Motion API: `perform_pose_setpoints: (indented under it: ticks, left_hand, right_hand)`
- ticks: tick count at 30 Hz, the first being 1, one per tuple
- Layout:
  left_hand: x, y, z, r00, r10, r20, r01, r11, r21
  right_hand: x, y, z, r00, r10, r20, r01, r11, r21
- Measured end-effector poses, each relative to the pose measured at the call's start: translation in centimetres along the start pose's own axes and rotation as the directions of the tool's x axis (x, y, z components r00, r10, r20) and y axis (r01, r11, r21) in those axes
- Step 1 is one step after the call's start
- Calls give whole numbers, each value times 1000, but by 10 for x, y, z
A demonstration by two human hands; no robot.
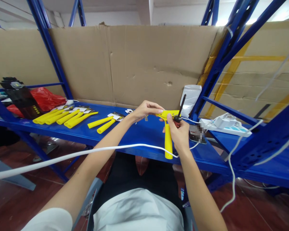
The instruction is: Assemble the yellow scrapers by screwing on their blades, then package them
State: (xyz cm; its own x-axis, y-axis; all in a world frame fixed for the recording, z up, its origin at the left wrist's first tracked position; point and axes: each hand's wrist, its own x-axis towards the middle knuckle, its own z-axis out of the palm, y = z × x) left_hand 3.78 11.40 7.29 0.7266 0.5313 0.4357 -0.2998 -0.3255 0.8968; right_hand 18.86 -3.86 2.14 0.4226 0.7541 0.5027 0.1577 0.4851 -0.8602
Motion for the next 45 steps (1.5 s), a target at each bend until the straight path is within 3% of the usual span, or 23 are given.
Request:
perform_pose_setpoints:
  ticks: [7, 15, 32, 39, 45]
  left_hand:
    - [-3, 3, 4, 999, 9, 47, -10, 1000, 10]
    - [0, -3, 1, 997, 82, 6, -82, 992, 91]
    - [-6, 8, 2, 988, 53, 146, -67, 993, 97]
    - [-13, 3, 3, 992, -88, 89, 79, 991, 104]
    - [-17, -7, 6, 978, -209, 12, 209, 978, -20]
  right_hand:
    - [1, -2, 0, 1000, 8, 2, -8, 1000, -14]
    - [0, -2, 2, 999, 28, 16, -28, 1000, -2]
    - [1, 2, -2, 998, 55, 11, -54, 998, -32]
    - [0, -2, -6, 973, 231, 17, -229, 970, -85]
    - [4, -7, -18, 885, 450, 123, -442, 893, -85]
